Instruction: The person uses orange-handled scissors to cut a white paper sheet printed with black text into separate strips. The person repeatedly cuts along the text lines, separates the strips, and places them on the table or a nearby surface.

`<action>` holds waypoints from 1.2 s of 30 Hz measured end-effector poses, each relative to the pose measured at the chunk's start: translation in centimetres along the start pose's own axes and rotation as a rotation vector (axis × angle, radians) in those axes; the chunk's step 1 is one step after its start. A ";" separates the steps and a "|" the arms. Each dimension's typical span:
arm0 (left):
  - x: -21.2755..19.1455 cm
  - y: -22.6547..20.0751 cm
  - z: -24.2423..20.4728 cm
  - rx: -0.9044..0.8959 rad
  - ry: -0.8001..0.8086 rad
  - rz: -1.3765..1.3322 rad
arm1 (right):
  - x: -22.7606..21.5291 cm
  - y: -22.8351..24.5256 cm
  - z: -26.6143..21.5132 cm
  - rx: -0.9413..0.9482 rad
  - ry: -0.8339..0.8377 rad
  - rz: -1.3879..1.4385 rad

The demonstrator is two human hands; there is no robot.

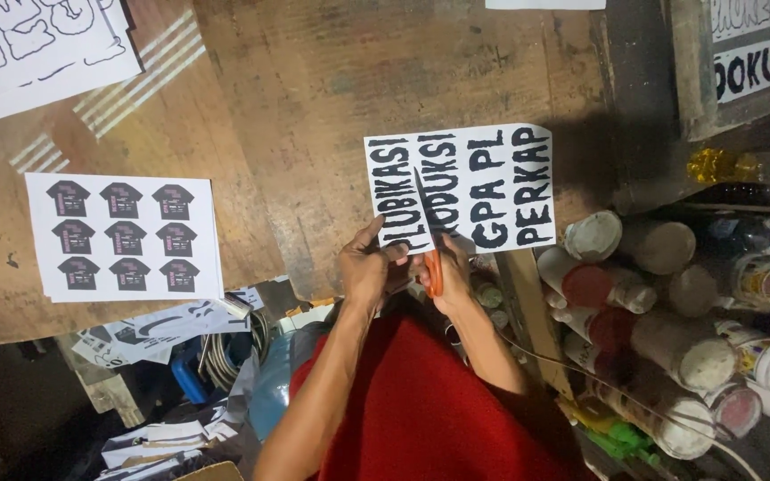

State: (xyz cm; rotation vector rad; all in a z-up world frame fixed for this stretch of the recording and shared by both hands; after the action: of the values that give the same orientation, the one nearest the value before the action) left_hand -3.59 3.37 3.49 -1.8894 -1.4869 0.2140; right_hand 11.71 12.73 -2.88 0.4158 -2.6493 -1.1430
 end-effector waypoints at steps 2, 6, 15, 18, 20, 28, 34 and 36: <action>0.1 0.0 0.1 0.004 0.000 -0.002 | 0.3 0.1 0.5 0.002 0.003 -0.021; -0.1 0.2 0.3 0.008 -0.001 0.007 | 1.0 0.9 -0.1 -0.005 -0.008 -0.034; 0.2 0.1 0.0 -0.001 0.015 -0.093 | 0.7 1.3 2.3 -0.088 -0.039 -0.035; 0.2 -0.2 -0.2 -0.006 0.014 -0.055 | 1.3 2.0 1.8 -0.104 -0.060 -0.049; 0.1 -0.5 -0.3 -0.015 0.011 -0.069 | 1.2 1.4 2.2 -0.089 -0.064 -0.029; 0.1 0.6 0.1 -0.030 0.012 -0.076 | 1.5 1.9 3.9 -0.131 -0.060 0.002; 0.4 0.1 -0.4 0.000 0.022 -0.103 | 3.8 5.0 1.6 -0.134 -0.053 0.022; 0.4 -0.2 -0.8 0.005 0.023 -0.096 | 4.3 6.0 1.1 -0.116 -0.051 0.009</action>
State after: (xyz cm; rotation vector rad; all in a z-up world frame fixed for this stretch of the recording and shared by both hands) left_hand -3.19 3.41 4.34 -1.8052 -1.5561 0.1504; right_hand 6.33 15.88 1.21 0.3572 -2.6082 -1.3136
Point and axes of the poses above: each hand's wrist, its own z-axis towards the middle knuckle, its own x-axis out of the palm, y = z × x, the point moved 7 cm from there along z, towards the middle knuckle, and after that the axes turned 3 degrees about y, right-handed, at the moved point
